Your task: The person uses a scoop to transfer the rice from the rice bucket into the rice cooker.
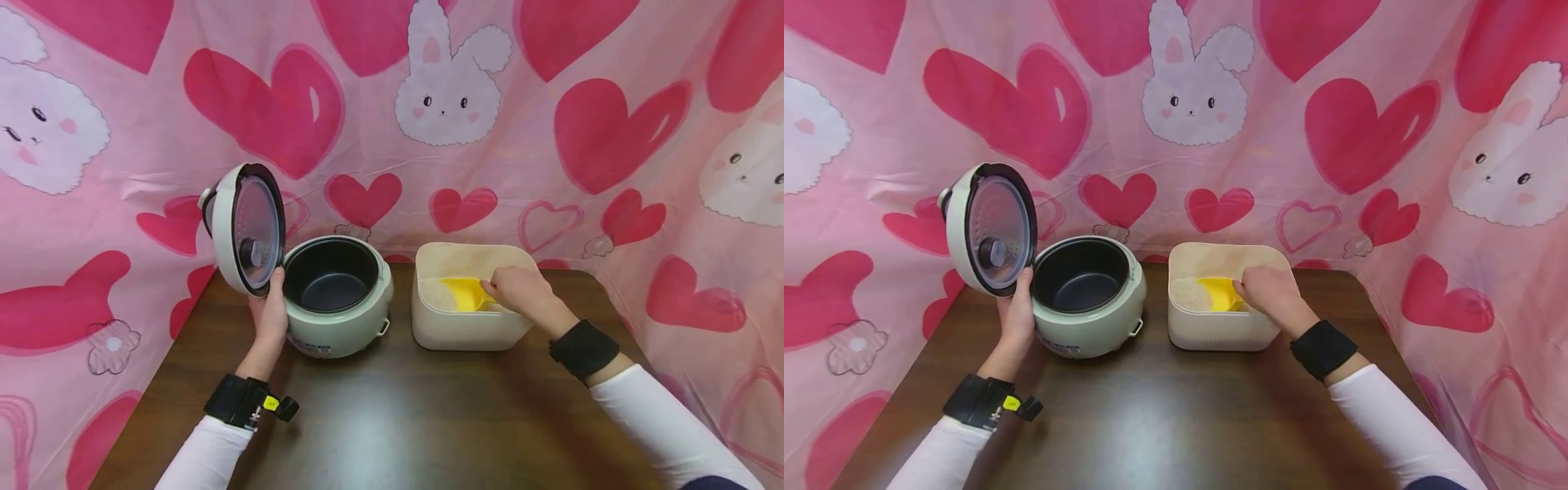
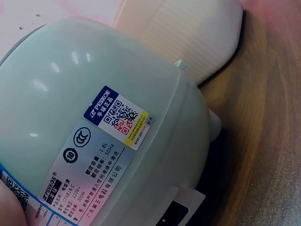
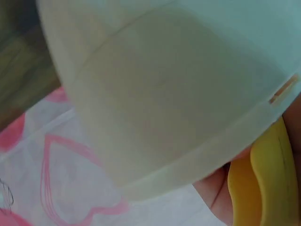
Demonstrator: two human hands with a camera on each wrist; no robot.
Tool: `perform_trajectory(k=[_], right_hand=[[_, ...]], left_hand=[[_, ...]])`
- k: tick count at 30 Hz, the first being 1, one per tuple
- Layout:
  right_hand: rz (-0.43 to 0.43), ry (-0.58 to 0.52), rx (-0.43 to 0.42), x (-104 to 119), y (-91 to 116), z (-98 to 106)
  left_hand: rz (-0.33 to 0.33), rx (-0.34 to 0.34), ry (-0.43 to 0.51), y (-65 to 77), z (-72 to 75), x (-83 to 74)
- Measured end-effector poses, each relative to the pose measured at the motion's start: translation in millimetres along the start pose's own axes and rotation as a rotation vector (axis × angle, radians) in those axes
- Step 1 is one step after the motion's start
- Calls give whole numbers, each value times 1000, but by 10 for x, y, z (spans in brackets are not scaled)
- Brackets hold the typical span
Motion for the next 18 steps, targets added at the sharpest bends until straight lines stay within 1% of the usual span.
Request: perform_trajectory(k=[4, 8, 11, 15, 18], right_hand=[[5, -88, 59, 28, -13, -16], [-5, -175, 115, 25, -14, -24], [-10, -240, 149, -1, -42, -37], [-27, -323, 198, -55, -75, -55], [-27, -356, 225, -96, -73, -43]], left_hand=[[15, 10, -12, 1, -5, 5], [9, 20, -16, -1, -16, 6], [-2, 17, -6, 0, -16, -5], [6, 8, -5, 4, -5, -4], [13, 7, -16, 5, 0, 1]])
Point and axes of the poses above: each hand's wrist, its own y-axis away from the middle knuckle, its own z-axis out of the back of the hand, x = y × z, the point moved 5 cm from there along -y, towards the middle knuckle, and after that the axes turned 7 degrees about z, right-handed, at the moved point
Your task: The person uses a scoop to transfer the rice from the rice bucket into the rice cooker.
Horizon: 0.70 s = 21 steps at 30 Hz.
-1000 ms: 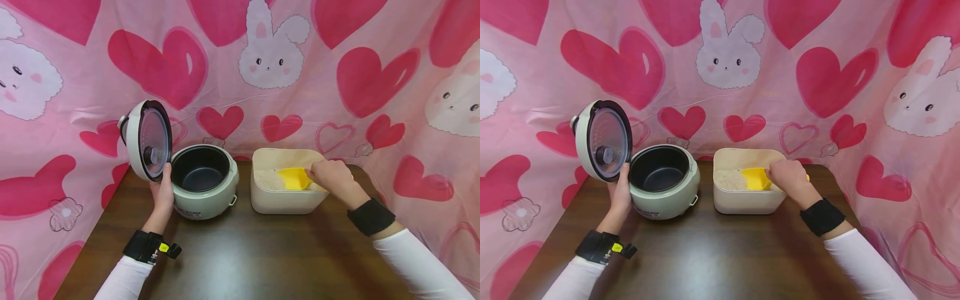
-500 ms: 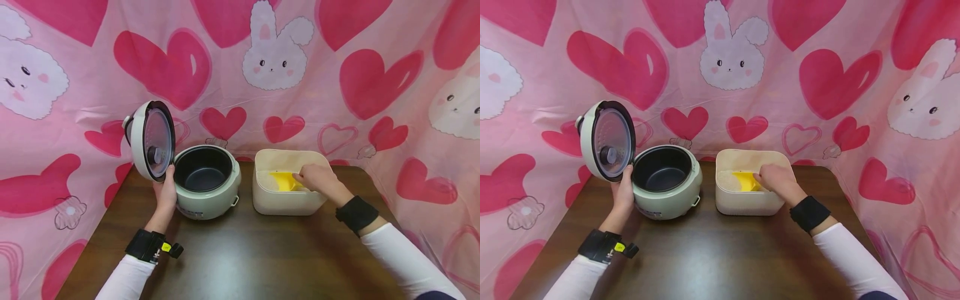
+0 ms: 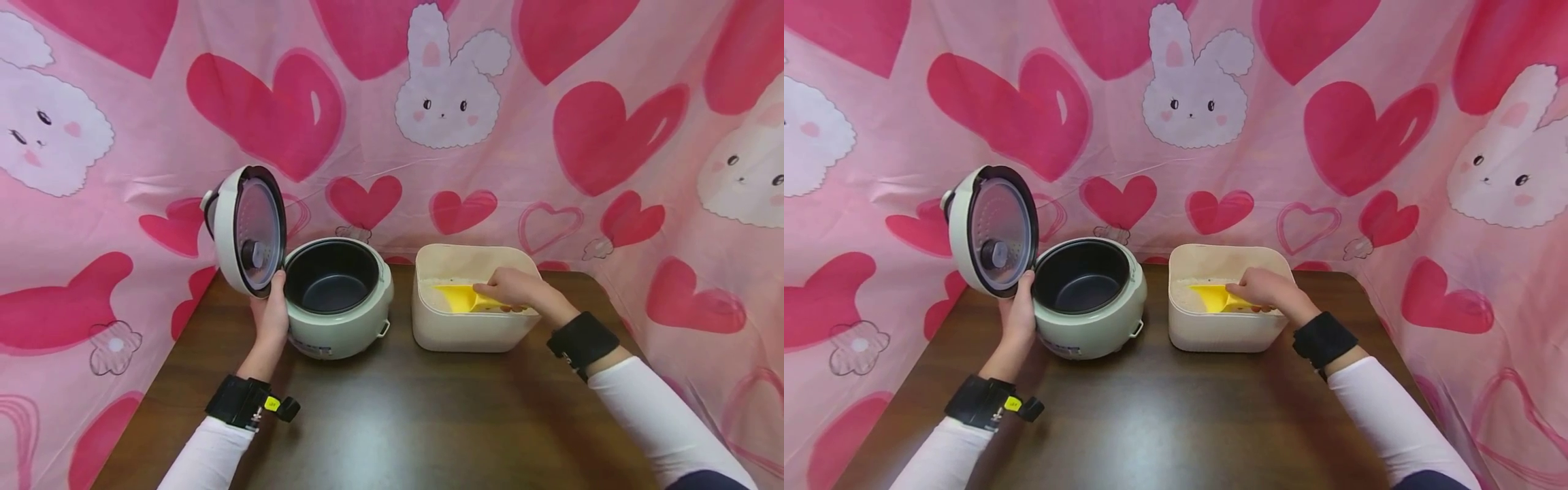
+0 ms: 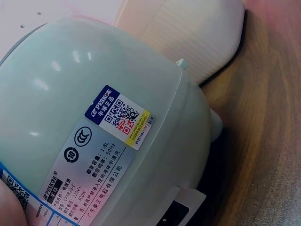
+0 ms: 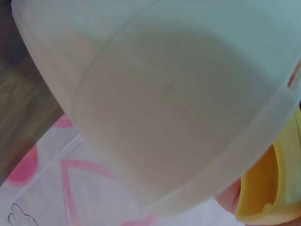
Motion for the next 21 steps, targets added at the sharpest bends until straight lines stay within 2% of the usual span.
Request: perform_trajectory(k=[9, 21], right_hand=[[-11, -103, 6, -94, 210, 185], [-45, -77, -70, -426, 491, 347]], left_hand=[[-8, -4, -3, -22, -5, -3], [-31, 1, 2, -27, -6, 1]])
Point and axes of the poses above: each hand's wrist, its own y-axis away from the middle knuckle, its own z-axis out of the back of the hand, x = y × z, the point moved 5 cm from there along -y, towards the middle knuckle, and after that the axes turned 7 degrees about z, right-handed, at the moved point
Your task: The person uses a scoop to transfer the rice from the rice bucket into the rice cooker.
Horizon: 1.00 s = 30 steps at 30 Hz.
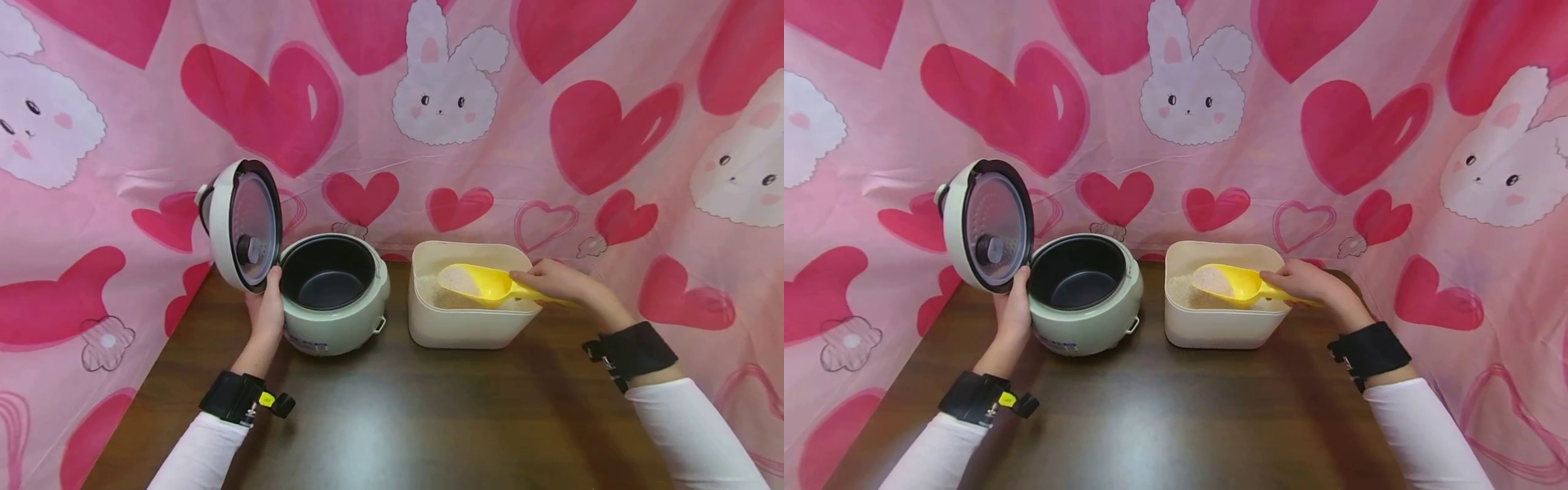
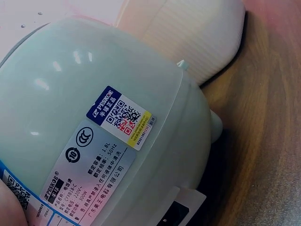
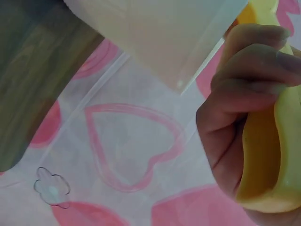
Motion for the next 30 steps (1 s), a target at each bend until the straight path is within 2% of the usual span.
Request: perform_trajectory(k=[5, 12, 15, 19, 23, 30], right_hand=[[22, -84, -17, -43, 37, 33], [75, -156, -4, 91, -18, 29], [101, -199, 5, 185, -40, 16], [118, -244, -5, 315, -73, 27], [146, -228, -13, 535, -182, 59], [243, -221, 41, 1064, -494, 53]], left_hand=[[1, 12, 0, 1, 12, -28], [-2, -6, 18, -18, 20, -32], [1, -19, -15, -21, 19, -20], [19, -3, -74, -20, -11, -12], [15, 0, -72, -30, -17, -19], [10, 5, -64, -11, 36, 14]])
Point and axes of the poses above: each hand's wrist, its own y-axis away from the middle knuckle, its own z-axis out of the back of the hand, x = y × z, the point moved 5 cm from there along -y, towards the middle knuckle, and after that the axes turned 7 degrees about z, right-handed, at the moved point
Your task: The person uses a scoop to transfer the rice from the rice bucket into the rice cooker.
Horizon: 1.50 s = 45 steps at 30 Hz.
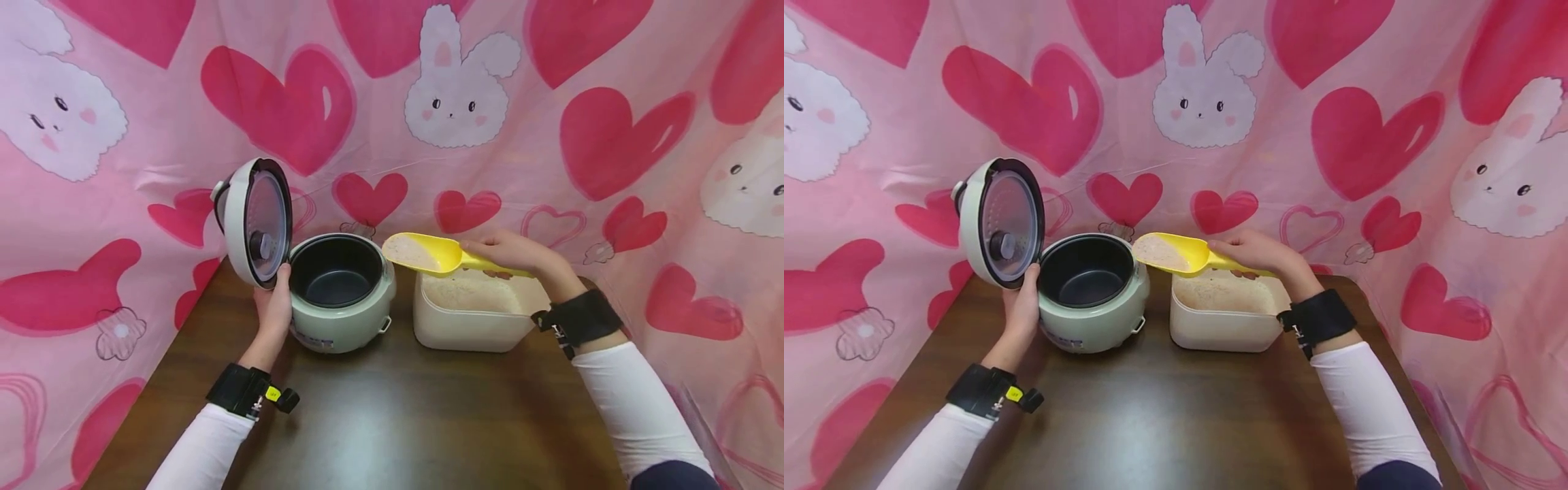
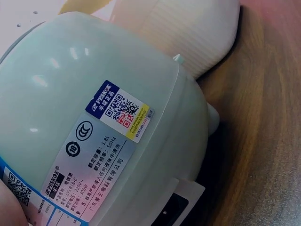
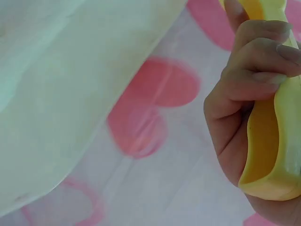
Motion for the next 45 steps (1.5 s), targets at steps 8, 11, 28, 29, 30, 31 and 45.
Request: perform_trajectory(k=[8, 11, 28, 29, 30, 31, 45], right_hand=[[17, 163, 38, 389, -338, -85], [6, 237, 29, 497, -426, -108], [60, 443, 101, 954, -575, -251], [66, 452, 107, 973, -579, -258], [74, 460, 112, 984, -586, -267], [80, 468, 116, 996, -593, -276], [105, 533, 61, 1119, -683, -362]], left_hand=[[16, -17, 4, -4, 10, 59], [7, -20, 6, -19, 6, 50], [-31, -28, 28, -28, -11, 12], [-35, -27, 24, -25, -14, 12], [-38, -27, 21, -23, -16, 12], [-41, -27, 19, -22, -16, 12], [-57, -30, 37, -28, -8, 11]])
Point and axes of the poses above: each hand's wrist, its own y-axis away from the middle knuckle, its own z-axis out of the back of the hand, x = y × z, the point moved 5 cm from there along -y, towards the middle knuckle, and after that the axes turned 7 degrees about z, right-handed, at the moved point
